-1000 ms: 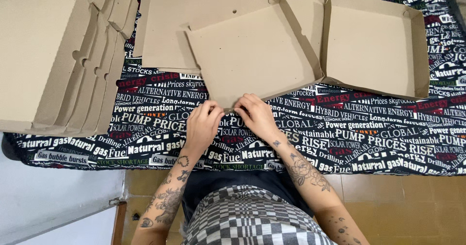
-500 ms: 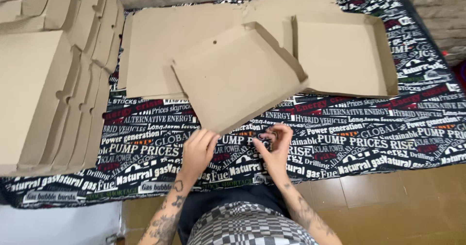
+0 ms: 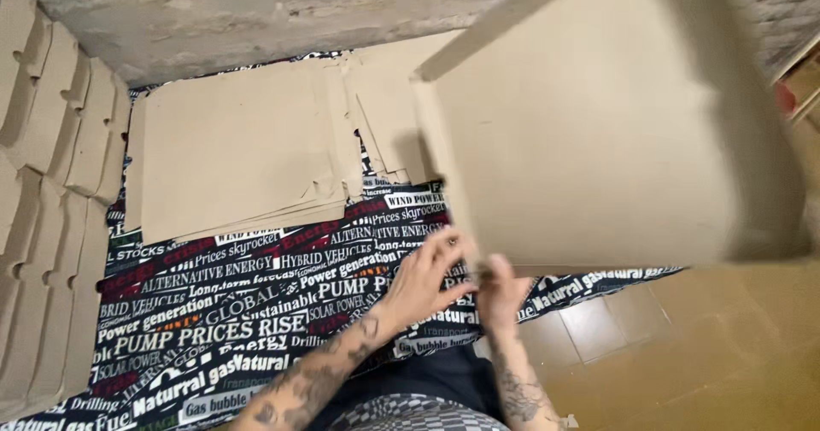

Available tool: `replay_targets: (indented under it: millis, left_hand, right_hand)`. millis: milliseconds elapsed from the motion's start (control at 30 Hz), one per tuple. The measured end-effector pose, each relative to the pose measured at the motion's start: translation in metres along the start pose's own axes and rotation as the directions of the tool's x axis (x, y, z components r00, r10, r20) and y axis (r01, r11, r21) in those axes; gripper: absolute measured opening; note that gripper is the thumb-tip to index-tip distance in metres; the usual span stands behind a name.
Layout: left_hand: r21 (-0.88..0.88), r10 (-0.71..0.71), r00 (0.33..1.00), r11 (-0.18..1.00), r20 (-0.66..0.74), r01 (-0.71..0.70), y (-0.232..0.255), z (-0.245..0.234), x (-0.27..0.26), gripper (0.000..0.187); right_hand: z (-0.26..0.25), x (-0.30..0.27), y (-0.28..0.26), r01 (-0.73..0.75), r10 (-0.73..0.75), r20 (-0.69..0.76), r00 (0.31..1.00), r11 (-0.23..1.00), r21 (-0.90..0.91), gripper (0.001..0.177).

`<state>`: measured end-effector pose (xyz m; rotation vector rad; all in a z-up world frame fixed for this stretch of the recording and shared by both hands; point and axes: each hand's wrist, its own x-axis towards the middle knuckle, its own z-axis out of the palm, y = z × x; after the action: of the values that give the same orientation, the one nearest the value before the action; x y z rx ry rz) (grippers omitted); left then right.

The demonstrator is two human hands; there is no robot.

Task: The person repeatedly folds cardboard blanks into pizza boxes by hand on a table, placing each completed box onto a stack.

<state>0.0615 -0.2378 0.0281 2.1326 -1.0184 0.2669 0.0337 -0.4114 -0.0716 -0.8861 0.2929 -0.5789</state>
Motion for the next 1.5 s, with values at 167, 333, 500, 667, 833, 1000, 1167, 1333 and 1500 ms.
replay_targets:
  millis: [167, 333, 500, 667, 833, 1000, 1167, 1333, 1500]
  left_hand:
    - [0.077, -0.259, 0.966, 0.963, 0.0, 0.258, -0.059, 0.014, 0.088, 0.092]
    - [0.253, -0.386, 0.921, 0.898, 0.061, 0.359, -0.133, 0.061, 0.128, 0.055]
    - [0.209, -0.283, 0.958, 0.935, -0.049, 0.287, -0.143, 0.046, 0.1, 0.035]
    - [0.009, -0.305, 0.952, 0.952, -0.018, 0.305, -0.114, 0.0, 0.056, 0.038]
    - [-0.013, -0.204, 0.978, 0.979, -0.035, 0.204, -0.116, -0.006, 0.047, 0.041]
    - [0.042, -0.105, 0.991, 0.993, -0.081, 0.109, -0.127, -0.007, 0.041, 0.029]
    - [0.03, -0.096, 0.992, 0.995, -0.081, 0.099, -0.125, -0.012, 0.041, 0.029]
    - [0.009, -0.142, 0.987, 0.99, -0.078, 0.144, -0.123, -0.015, 0.044, 0.037]
    - [-0.041, -0.215, 0.964, 0.977, -0.157, 0.211, -0.137, 0.0, 0.043, 0.025]
  right_hand:
    - [-0.052, 0.071, -0.094, 0.31, -0.422, -0.157, 0.893, 0.83, -0.463, 0.055]
    - [-0.099, 0.147, -0.17, 0.553, -0.793, -0.049, 0.607, 0.466, -0.69, 0.052]
    - [-0.089, 0.201, -0.226, 0.37, -0.62, 0.09, 0.78, 0.34, -0.864, 0.028]
    - [-0.058, 0.275, -0.241, 0.457, -0.539, 0.399, 0.741, -0.03, -0.889, 0.023]
    - [0.005, 0.311, -0.249, 0.45, -0.395, 0.551, 0.736, -0.323, -0.833, 0.054]
    - [0.073, 0.305, -0.243, 0.495, -0.175, 0.653, 0.737, -0.517, -0.698, 0.031]
    - [0.103, 0.27, -0.236, 0.609, -0.107, 0.789, 0.605, -0.575, -0.546, 0.037]
    - [0.101, 0.243, -0.24, 0.62, -0.023, 0.867, 0.498, -0.689, -0.375, 0.043]
    - [0.092, 0.209, -0.245, 0.638, 0.135, 0.85, 0.508, -0.723, -0.266, 0.049]
